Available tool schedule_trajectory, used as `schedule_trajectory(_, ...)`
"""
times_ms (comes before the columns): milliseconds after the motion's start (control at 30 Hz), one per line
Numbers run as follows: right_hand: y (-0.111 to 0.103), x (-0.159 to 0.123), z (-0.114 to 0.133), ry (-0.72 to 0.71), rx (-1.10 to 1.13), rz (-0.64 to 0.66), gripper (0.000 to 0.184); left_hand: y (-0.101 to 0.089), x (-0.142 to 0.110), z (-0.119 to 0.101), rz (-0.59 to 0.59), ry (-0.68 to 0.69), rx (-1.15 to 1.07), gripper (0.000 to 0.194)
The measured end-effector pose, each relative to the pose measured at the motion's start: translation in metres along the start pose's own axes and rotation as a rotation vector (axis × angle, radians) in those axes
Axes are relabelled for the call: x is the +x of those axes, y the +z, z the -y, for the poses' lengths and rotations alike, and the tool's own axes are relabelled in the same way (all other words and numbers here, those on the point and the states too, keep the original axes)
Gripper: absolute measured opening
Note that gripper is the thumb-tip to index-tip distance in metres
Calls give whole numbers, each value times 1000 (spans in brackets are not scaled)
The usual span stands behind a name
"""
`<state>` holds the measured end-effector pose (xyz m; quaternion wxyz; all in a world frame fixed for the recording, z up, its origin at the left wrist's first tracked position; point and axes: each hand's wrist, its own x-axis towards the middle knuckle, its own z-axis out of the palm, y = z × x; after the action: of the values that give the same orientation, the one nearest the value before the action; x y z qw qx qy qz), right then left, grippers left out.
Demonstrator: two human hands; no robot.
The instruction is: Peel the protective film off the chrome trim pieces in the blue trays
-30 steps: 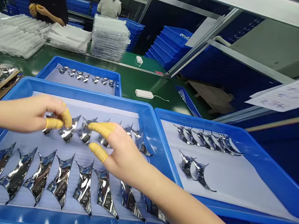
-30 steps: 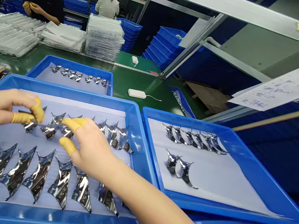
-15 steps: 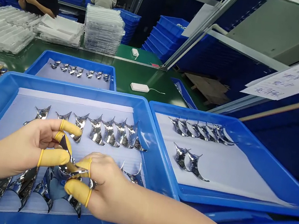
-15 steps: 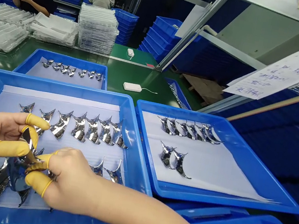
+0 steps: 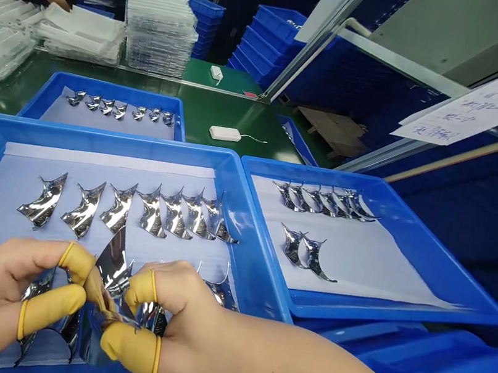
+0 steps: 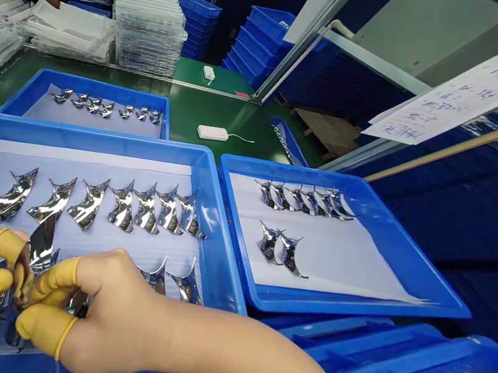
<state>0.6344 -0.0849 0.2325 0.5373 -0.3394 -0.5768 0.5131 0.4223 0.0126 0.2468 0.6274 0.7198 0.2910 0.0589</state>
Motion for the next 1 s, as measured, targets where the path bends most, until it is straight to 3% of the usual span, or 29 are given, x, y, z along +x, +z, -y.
schedule_trajectory(200, -2, 0, 8, 117, 92, 51, 16, 3, 5, -2, -14, -42, -95, 10)
schedule_trajectory(467, 0, -1, 1, -26, -16, 3, 19, 1, 0, 1, 54, -50, -86, 12)
schedule_trajectory(800, -3, -1, -1, -92, -196, 54, 18, 7, -4, -3, -133, -36, 56, 11)
schedule_trajectory(1000, -5, -3, -6, -95, -457, 83, 14, 8, -4, -2, -205, 71, 92, 20)
